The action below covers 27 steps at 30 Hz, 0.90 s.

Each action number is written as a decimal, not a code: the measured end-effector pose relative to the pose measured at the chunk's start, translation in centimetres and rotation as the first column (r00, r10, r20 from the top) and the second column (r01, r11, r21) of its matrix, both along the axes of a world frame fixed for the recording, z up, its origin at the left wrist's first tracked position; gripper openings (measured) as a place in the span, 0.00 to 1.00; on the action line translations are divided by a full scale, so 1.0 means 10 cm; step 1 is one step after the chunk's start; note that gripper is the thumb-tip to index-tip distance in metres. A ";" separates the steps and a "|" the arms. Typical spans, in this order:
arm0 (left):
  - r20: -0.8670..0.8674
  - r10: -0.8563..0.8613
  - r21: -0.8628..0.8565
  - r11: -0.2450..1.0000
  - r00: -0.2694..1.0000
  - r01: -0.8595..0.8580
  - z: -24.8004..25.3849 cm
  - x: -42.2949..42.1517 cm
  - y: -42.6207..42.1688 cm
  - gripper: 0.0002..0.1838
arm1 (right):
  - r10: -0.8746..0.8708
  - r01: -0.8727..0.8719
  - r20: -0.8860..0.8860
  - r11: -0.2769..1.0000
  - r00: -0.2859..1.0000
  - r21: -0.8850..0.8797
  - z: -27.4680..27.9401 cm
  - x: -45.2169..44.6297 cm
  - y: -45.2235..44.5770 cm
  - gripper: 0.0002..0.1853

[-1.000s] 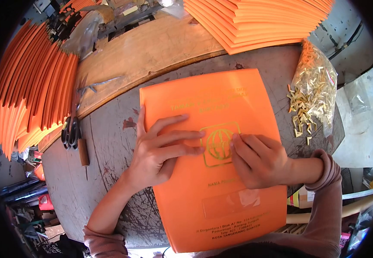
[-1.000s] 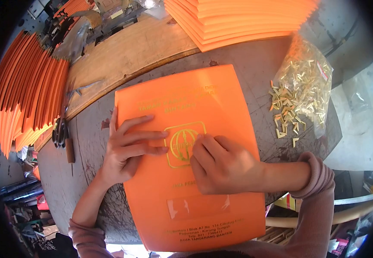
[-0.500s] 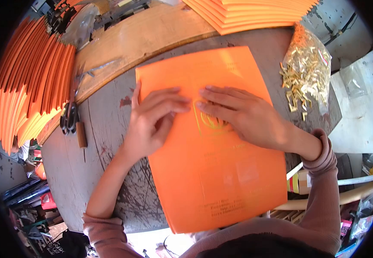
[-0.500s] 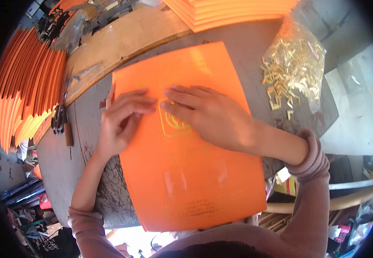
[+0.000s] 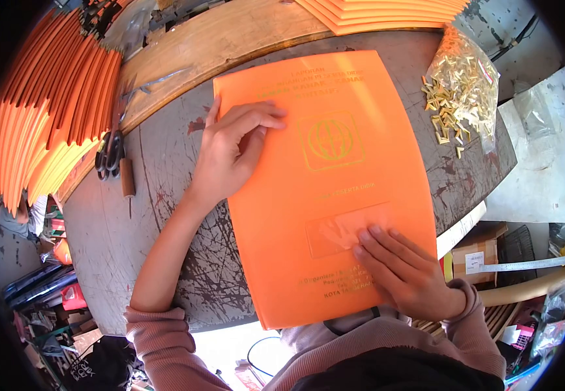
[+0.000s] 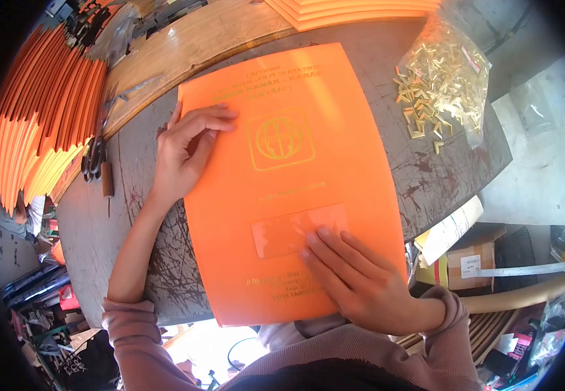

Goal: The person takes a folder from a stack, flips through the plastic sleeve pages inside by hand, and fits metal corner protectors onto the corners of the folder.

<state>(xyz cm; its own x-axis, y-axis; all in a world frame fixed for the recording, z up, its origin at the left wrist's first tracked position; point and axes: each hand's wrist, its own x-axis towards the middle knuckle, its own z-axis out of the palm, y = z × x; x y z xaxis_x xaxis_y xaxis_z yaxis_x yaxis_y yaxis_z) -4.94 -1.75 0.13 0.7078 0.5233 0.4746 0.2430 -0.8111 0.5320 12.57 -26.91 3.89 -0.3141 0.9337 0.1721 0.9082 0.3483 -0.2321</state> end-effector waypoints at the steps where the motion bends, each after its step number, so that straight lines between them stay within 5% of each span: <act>1: 0.000 0.000 0.001 1.000 1.000 0.000 0.01 0.00 -0.01 0.13 | 0.000 0.000 0.000 1.000 1.000 0.001 -0.01 0.01 -0.05 0.21; 9: 0.003 0.000 -0.001 1.000 1.000 0.000 0.00 0.01 0.00 0.14 | -0.092 0.099 -0.055 0.983 0.994 0.153 -0.16 0.08 -0.49 0.13; 19: 0.020 -0.002 0.010 1.000 1.000 0.002 0.01 0.02 -0.01 0.14 | -0.159 0.154 0.013 0.971 0.987 0.182 -0.24 -0.09 -0.57 0.18; 25: 0.016 0.005 0.000 1.000 1.000 -0.005 0.03 0.02 -0.02 0.14 | -0.016 0.004 0.065 0.983 0.998 0.181 -0.29 -0.54 -0.33 0.30; 27: 0.013 0.006 0.002 1.000 1.000 -0.007 0.02 0.01 -0.02 0.14 | 0.171 -0.172 0.019 0.979 0.985 0.106 -0.28 -0.71 -0.19 0.31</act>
<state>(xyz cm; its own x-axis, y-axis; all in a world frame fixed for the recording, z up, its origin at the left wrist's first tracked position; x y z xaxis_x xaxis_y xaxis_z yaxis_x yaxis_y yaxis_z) -4.84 -1.91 0.33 0.6980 0.5268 0.4850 0.2412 -0.8107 0.5335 5.51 -28.78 1.11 -0.4702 0.8421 0.2643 0.8349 0.5214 -0.1761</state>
